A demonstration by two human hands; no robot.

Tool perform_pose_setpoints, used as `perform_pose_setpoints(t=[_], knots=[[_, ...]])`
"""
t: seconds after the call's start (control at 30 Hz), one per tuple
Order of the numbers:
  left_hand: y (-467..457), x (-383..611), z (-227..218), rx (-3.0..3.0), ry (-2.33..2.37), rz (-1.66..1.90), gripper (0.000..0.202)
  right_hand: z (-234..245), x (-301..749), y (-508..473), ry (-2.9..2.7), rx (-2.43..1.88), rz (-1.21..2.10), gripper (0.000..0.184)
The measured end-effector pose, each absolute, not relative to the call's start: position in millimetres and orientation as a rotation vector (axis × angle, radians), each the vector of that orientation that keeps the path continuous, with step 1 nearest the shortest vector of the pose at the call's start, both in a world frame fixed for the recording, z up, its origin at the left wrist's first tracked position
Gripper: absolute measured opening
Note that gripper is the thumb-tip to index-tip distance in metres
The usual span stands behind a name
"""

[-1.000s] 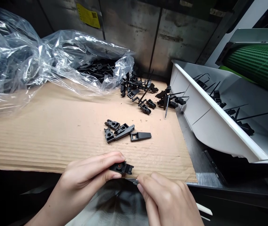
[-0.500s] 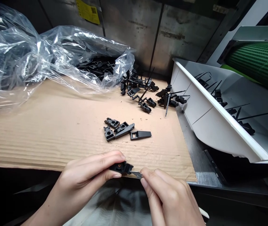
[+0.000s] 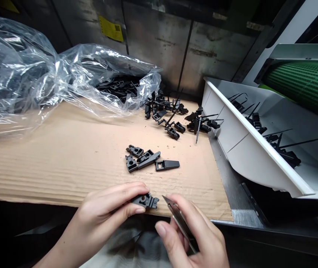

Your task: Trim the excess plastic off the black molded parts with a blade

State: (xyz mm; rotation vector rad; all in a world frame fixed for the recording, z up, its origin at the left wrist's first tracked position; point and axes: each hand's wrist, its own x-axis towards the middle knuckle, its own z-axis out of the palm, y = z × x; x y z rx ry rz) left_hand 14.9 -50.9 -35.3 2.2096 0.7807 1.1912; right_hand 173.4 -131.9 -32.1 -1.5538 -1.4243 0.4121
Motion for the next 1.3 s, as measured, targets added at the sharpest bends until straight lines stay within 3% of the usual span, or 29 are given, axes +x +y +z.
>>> perform_pose_setpoints(t=[0.3, 0.43, 0.6, 0.9, 0.97, 1.07, 1.3], knots=[[-56, 10, -34, 2.057, 0.831, 1.070, 0.016, -35, 167, -121, -1.051, -1.751, 0.581, 0.027], [-54, 9, -29, 1.931, 0.799, 0.913, 0.016, -34, 165, -126, -1.154, -1.583, 0.558, 0.025], [-52, 8, -23, 1.785, 0.769, 0.699, 0.024, -31, 153, -116, -1.126, -1.473, 0.790, 0.007], [-54, 15, -21, 1.716, 0.917, 0.585, 0.042, -33, 150, -115, -0.821, -1.455, 0.938, 0.024], [-54, 16, -22, 1.787, 0.913, 0.649, 0.040, -32, 150, -116, -0.815, -1.444, 0.952, 0.018], [-53, 13, -24, 1.897, 0.841, 0.784, 0.021, -30, 147, -115, -0.796, -1.430, 0.958, 0.017], [-54, 7, -30, 1.962, 0.800, 0.875, 0.019, -33, 157, -118, -0.752, -1.350, 0.969, 0.025]])
